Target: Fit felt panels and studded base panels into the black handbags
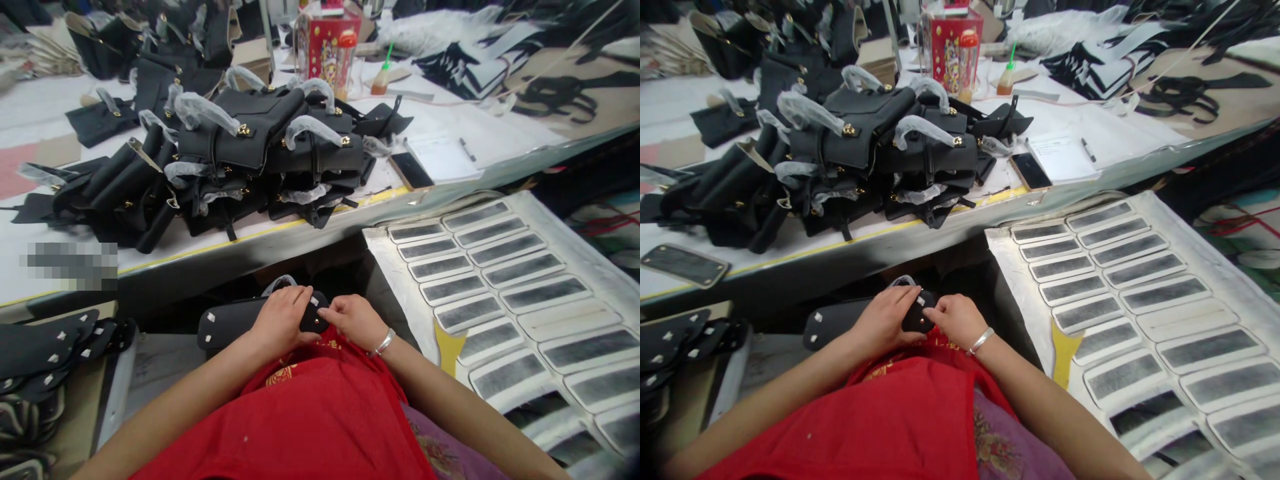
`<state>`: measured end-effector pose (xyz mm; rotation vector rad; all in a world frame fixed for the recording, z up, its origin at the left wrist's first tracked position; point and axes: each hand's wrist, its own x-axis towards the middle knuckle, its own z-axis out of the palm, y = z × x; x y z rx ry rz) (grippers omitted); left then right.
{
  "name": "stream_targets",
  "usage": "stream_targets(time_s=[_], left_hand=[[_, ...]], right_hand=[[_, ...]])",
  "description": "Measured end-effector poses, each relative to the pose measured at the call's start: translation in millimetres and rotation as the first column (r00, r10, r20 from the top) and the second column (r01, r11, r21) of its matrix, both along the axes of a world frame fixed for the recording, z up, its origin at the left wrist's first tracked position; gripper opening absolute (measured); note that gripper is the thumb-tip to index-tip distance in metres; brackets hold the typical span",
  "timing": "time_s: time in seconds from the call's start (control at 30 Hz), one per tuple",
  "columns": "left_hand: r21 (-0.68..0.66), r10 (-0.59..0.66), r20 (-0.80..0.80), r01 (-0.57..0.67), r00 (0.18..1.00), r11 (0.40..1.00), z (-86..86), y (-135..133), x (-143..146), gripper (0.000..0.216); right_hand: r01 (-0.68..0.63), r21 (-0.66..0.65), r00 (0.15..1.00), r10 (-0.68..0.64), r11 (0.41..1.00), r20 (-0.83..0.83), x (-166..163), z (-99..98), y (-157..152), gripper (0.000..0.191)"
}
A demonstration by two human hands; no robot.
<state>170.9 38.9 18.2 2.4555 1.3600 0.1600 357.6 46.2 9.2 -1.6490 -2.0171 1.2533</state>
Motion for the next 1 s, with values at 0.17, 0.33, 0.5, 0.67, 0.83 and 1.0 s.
stream_targets(time_s=[0.17,0.33,0.5,0.67,0.83,1.0], left_hand=[[-0.032,0.028,0.024,-0.027,0.999,0.999,0.4,-0.1,1.1,0.077],[-0.070,0.037,0.052,-0.033,0.998,0.997,-0.5,5.9,2.3,0.072],[-0.085,0.037,0.081,-0.030,0.996,0.996,0.4,10.0,3.9,0.067],[-0.088,0.045,0.066,-0.039,0.997,0.995,-0.7,7.4,4.0,0.065],[-0.063,0.054,0.058,-0.050,0.997,0.997,-4.6,4.9,4.2,0.067],[-0.056,0.053,0.031,-0.051,0.998,0.997,-3.5,3.8,4.8,0.065]], right_hand=[[-0.004,-0.078,0.999,0.000,0.997,-0.044,1.0,-3.0,0.7,0.032],[0.004,-0.159,0.998,-0.013,0.987,-0.058,0.9,-0.7,3.8,0.034],[0.003,-0.176,0.999,-0.012,0.984,-0.050,1.1,0.4,6.8,0.034],[-0.005,-0.166,1.000,0.001,0.986,-0.026,0.3,2.6,7.6,0.033],[-0.006,-0.147,1.000,0.009,0.989,0.022,-1.5,6.3,6.8,0.034],[-0.010,-0.107,0.998,0.018,0.994,0.066,-2.8,6.3,5.2,0.032]])
